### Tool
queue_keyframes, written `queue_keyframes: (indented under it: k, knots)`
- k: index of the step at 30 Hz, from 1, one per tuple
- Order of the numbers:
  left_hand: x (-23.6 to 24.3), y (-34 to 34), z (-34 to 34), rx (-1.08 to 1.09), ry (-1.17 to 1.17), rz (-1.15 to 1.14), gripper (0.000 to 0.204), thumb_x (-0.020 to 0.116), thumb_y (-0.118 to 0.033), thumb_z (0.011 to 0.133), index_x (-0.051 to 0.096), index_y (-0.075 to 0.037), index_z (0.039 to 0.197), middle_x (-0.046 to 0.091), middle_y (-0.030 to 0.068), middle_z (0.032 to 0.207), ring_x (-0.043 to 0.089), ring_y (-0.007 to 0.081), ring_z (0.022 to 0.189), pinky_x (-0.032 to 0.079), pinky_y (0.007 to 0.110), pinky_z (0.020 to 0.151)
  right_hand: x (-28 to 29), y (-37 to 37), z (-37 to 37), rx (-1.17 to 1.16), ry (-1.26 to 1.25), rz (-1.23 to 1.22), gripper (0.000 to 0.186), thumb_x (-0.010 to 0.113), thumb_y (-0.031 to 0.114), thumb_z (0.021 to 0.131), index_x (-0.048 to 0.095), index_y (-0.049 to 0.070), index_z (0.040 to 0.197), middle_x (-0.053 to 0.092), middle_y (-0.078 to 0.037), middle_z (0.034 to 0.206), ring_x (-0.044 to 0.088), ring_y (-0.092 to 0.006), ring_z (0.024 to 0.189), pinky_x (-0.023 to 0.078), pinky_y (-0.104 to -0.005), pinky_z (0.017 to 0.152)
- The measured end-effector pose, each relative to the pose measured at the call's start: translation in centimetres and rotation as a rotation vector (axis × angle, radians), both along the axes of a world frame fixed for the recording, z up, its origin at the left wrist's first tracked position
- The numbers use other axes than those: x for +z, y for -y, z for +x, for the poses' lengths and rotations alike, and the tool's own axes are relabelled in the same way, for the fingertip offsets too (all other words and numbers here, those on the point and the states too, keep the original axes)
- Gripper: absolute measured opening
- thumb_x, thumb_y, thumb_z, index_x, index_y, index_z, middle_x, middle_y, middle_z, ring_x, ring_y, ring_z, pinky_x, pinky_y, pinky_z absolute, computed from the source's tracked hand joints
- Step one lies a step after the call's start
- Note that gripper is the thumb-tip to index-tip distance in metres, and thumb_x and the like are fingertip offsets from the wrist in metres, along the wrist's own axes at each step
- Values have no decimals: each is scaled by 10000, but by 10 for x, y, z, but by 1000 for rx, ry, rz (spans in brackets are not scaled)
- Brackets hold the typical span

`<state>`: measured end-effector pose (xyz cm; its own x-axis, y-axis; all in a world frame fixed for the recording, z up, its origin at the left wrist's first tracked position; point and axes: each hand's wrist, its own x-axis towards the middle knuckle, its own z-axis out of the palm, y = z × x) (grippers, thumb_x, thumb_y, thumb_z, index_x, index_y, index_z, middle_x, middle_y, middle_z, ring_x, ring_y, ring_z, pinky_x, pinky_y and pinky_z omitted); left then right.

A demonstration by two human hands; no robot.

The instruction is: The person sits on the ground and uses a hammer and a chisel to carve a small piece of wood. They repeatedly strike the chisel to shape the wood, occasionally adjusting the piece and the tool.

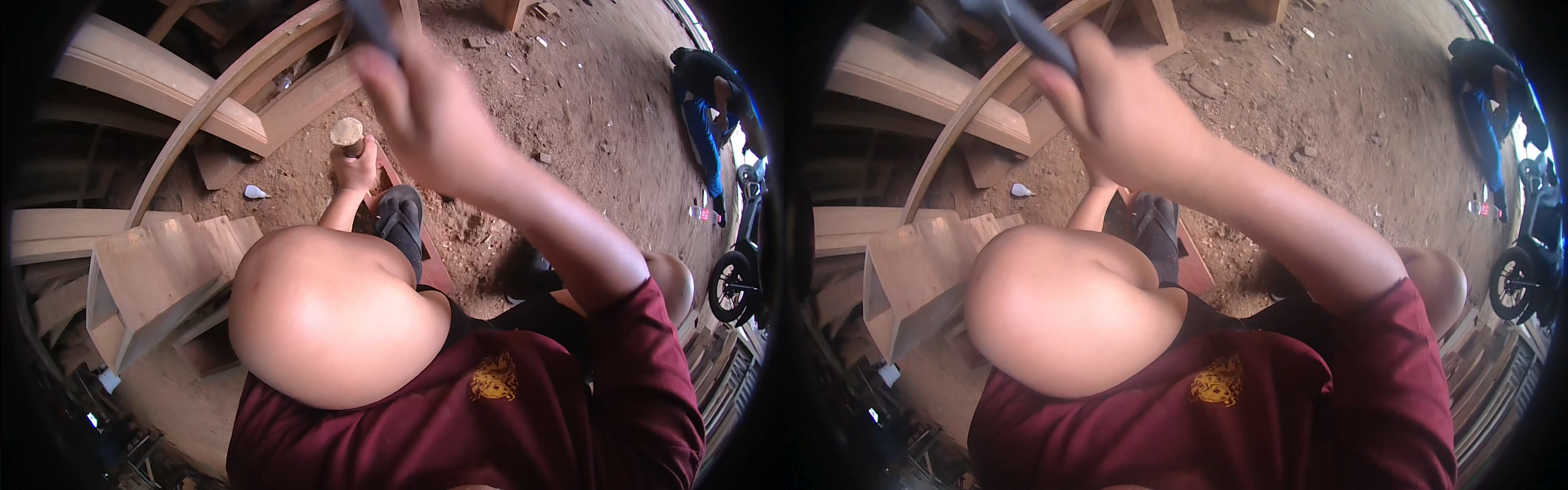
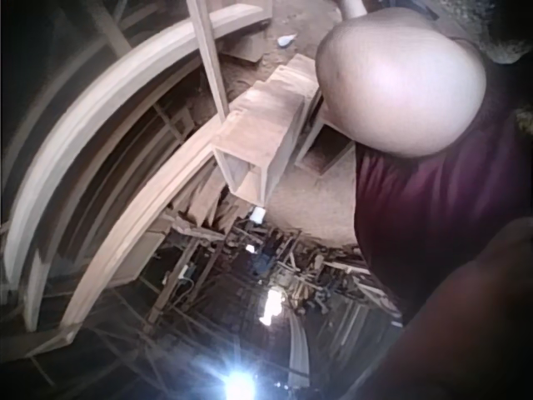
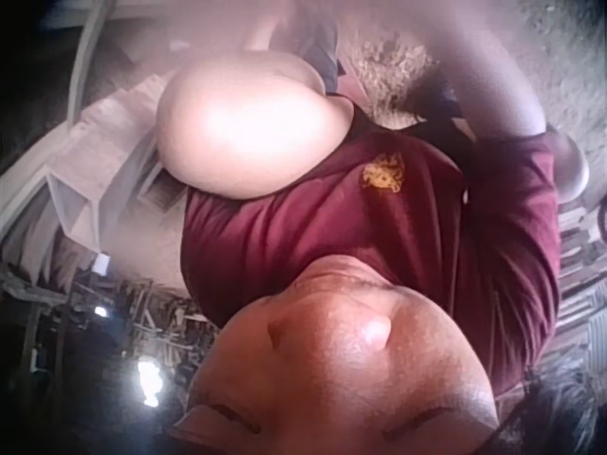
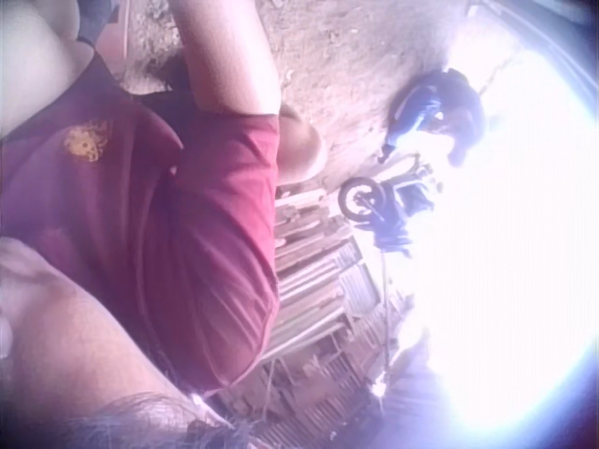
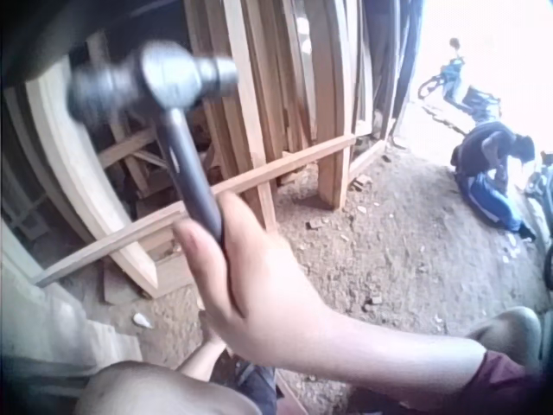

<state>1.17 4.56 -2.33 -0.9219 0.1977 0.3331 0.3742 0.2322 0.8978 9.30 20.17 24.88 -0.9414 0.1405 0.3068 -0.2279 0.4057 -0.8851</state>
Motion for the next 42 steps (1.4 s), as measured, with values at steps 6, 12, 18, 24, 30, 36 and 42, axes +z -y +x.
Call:
queue_keyframes:
  k: [6,12,18,24,30,36,42]
  knots:
    - [3,-4,4,7,51,61,166,655,-99,844,593,-32,706,587,17,598,559,123,542,422,345,507,-36,-9,2,266,526,423,369,514,357,1027,595,-3,1015,655,-235,770,647,-414,702,493,-496,641]
    - [7,-1,2,-34,-32,38,178,645,-80,859,592,-32,695,603,-7,610,574,94,560,425,322,507,41,-14,-5,35,-115,35,381,521,370,1020,562,-7,989,645,-231,718,682,-403,717,522,-500,660]
    - [4,-3,5,34,133,31,136,668,-109,845,631,-31,739,650,25,656,634,125,599,471,319,546,-49,-1,5,339,669,546,380,523,353,1018,574,-20,1069,668,-236,793,674,-415,760,518,-507,684]
    - [2,-2,2,-25,-48,38,190,643,-97,856,592,-30,686,605,7,598,584,111,563,431,333,520,21,-22,1,179,177,138,413,476,383,1056,562,5,914,540,-107,628,563,-226,561,455,-381,565]
    - [8,-2,8,-14,230,91,166,632,-108,858,599,-28,716,619,15,619,600,120,571,458,315,537,-28,-5,1,225,442,438,357,492,357,1036,558,12,1099,673,-228,781,680,-404,732,528,-494,690]
    - [1,-3,7,-2,239,84,162,660,-92,847,593,-41,708,611,5,626,574,102,572,437,329,524,-32,-21,11,204,552,279,397,482,381,1047,573,-2,999,623,-174,711,619,-316,624,480,-446,605]
    - [-3,-2,5,-22,10,27,174,660,-101,847,595,-28,703,588,4,608,576,109,575,444,330,536,-11,-10,5,73,-26,-125,332,498,334,1052,532,8,999,555,-87,661,545,-200,572,456,-361,551]
